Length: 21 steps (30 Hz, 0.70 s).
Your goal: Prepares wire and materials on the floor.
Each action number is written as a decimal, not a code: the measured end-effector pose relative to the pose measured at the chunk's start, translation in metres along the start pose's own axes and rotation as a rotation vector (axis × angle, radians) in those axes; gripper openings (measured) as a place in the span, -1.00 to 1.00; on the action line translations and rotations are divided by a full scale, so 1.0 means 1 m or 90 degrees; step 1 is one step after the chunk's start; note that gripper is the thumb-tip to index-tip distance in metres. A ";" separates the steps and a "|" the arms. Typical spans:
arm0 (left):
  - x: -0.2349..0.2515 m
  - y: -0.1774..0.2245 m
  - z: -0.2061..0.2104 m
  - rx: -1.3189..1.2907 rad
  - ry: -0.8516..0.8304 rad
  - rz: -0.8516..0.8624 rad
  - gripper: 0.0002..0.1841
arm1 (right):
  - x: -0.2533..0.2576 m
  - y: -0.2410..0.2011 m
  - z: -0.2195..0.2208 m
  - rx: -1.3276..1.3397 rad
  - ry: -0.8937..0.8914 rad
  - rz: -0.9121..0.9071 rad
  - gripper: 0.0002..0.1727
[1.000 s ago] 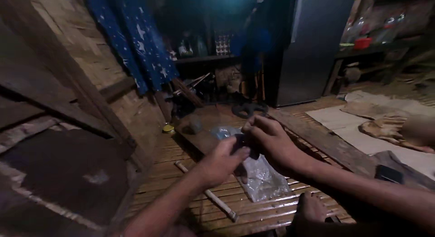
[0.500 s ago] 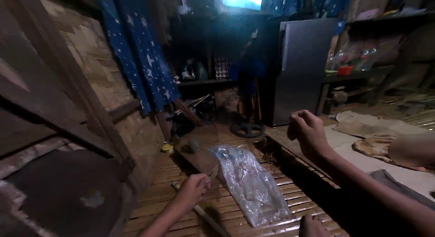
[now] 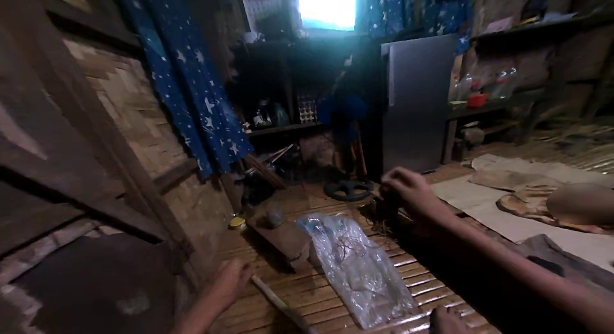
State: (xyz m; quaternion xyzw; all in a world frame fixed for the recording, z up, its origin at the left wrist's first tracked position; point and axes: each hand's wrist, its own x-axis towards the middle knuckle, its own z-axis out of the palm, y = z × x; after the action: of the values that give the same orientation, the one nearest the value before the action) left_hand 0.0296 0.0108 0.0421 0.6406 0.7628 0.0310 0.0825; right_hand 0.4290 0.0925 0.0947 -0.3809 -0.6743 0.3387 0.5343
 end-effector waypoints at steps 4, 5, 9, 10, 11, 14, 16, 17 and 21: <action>-0.022 0.084 -0.020 -0.211 0.103 0.201 -0.71 | -0.018 -0.020 0.049 -0.124 -0.237 -0.067 -0.72; -0.030 0.099 -0.022 -0.269 0.109 0.236 -0.74 | -0.024 -0.025 0.057 -0.142 -0.254 -0.088 -0.73; -0.052 0.125 -0.015 -0.514 0.047 0.329 -0.75 | -0.042 -0.041 0.073 -0.198 -0.223 -0.195 -0.72; -0.055 0.127 -0.012 -0.552 0.034 0.337 -0.72 | -0.045 -0.041 0.075 -0.202 -0.212 -0.216 -0.72; -0.057 0.128 -0.009 -0.591 0.021 0.341 -0.69 | -0.047 -0.041 0.076 -0.203 -0.204 -0.232 -0.72; -0.058 0.125 0.000 -0.715 -0.042 0.339 -0.63 | -0.051 -0.037 0.079 -0.203 -0.197 -0.260 -0.74; -0.056 0.120 0.006 -0.766 -0.062 0.346 -0.60 | -0.050 -0.036 0.079 -0.188 -0.221 -0.242 -0.74; -0.055 0.118 0.008 -0.781 -0.060 0.356 -0.61 | -0.050 -0.036 0.079 -0.181 -0.230 -0.236 -0.74; -0.051 0.114 0.016 -0.799 -0.050 0.391 -0.72 | -0.049 -0.035 0.077 -0.181 -0.237 -0.247 -0.73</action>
State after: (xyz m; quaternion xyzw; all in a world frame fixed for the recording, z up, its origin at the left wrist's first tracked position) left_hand 0.1515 -0.0203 0.0487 0.6590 0.3818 0.4647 0.4517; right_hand 0.3553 0.0291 0.0866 -0.2471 -0.8615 0.1967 0.3976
